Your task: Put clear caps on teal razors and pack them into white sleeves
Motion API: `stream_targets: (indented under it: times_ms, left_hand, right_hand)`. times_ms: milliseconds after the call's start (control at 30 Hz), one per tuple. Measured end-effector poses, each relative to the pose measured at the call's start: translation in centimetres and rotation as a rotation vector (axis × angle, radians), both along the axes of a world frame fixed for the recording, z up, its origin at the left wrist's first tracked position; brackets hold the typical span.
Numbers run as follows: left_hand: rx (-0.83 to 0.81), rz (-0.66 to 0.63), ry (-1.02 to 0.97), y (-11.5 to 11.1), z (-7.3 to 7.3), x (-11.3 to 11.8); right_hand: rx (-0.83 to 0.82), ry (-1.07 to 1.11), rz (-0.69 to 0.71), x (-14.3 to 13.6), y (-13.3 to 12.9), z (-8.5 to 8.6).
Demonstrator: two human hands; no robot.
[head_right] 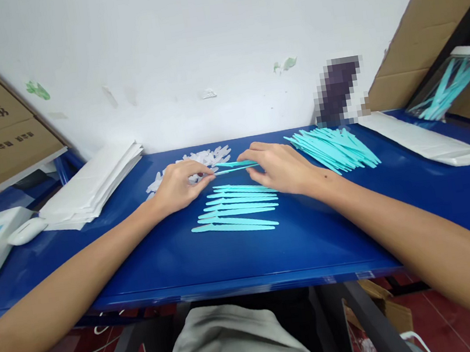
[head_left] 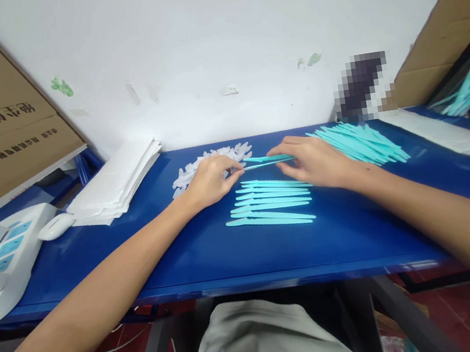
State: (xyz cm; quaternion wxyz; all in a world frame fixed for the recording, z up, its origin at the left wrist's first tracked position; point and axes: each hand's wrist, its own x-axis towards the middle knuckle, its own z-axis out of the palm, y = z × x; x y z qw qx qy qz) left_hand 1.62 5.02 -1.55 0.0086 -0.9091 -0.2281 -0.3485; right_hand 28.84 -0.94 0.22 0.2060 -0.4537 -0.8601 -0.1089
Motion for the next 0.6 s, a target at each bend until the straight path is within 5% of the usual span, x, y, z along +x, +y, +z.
stream_targets:
  times_ms: [600]
  left_hand:
    - [-0.089,-0.043,-0.104,-0.49,0.18,0.16]
  right_hand:
    - [-0.055,0.012,-0.031,-0.22,-0.21,0.18]
